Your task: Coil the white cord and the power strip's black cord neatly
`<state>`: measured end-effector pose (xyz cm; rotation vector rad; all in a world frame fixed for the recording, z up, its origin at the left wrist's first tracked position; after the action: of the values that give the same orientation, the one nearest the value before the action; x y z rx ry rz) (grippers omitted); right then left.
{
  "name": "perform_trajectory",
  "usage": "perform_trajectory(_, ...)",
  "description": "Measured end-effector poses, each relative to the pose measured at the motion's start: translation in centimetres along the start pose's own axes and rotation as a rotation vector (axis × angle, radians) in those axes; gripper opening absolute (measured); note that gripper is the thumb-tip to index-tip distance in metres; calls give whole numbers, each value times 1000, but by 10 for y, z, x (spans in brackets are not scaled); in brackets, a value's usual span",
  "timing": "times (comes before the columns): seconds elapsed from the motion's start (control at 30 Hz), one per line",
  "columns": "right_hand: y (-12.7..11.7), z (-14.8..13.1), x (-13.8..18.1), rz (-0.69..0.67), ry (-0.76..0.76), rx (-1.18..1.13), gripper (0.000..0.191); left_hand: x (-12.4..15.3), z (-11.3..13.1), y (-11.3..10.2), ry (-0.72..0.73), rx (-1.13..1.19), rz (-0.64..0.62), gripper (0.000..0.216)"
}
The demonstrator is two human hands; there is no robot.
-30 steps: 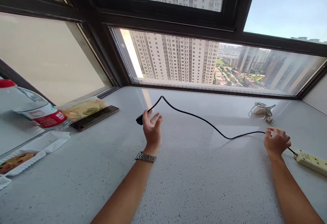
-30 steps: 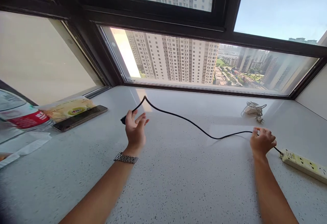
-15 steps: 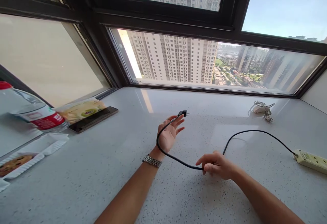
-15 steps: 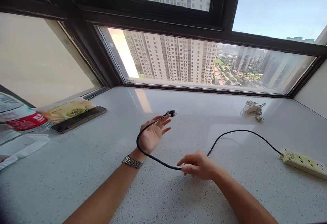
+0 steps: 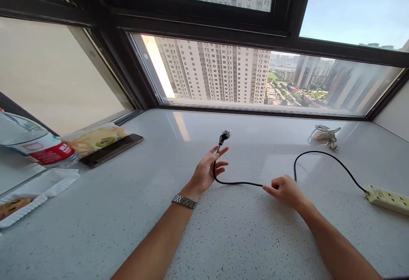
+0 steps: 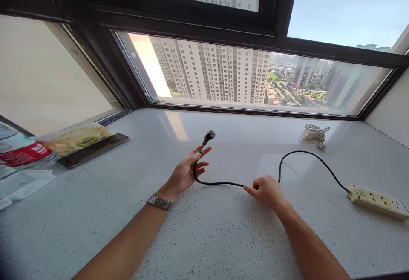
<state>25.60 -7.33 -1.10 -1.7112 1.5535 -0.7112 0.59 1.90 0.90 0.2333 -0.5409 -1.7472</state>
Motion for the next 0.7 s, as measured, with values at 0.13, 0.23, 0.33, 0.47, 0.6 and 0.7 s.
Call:
perform_trajectory(0.13, -14, 10, -1, 109, 141, 100, 63, 0, 3, 2, -47, 55, -18, 22)
perform_trajectory(0.23, -24, 16, -2, 73, 171, 135, 66, -2, 12, -3, 20, 56, 38, 17)
perform_trajectory(0.33, -32, 24, -4, 20, 152, 143, 66, -4, 26, -14, 151, 28, 142, 16)
perform_trajectory(0.47, -48, 42, -5, -1, 160, 218, 64, -3, 46, -33, 356, -5, 297, 19)
perform_trajectory(0.6, -65, 65, 0, 14, 229, 197, 62, 0, 57, -48, 513, -30, 430, 22)
perform_trajectory(0.7, -67, 73, 4, -89, 238, -48, 58, 1, 56, -46, 583, -89, 436, 27)
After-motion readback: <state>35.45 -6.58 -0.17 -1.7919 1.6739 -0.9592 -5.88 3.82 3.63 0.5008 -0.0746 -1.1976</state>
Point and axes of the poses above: each hand's wrist, its own x-axis away from the middle knuckle, its own y-axis out of the palm, z = x × y, the point moved 3 cm from there along -x, towards the middle knuckle, and after that the axes turned 3 degrees about -x, right-handed, at the moved point
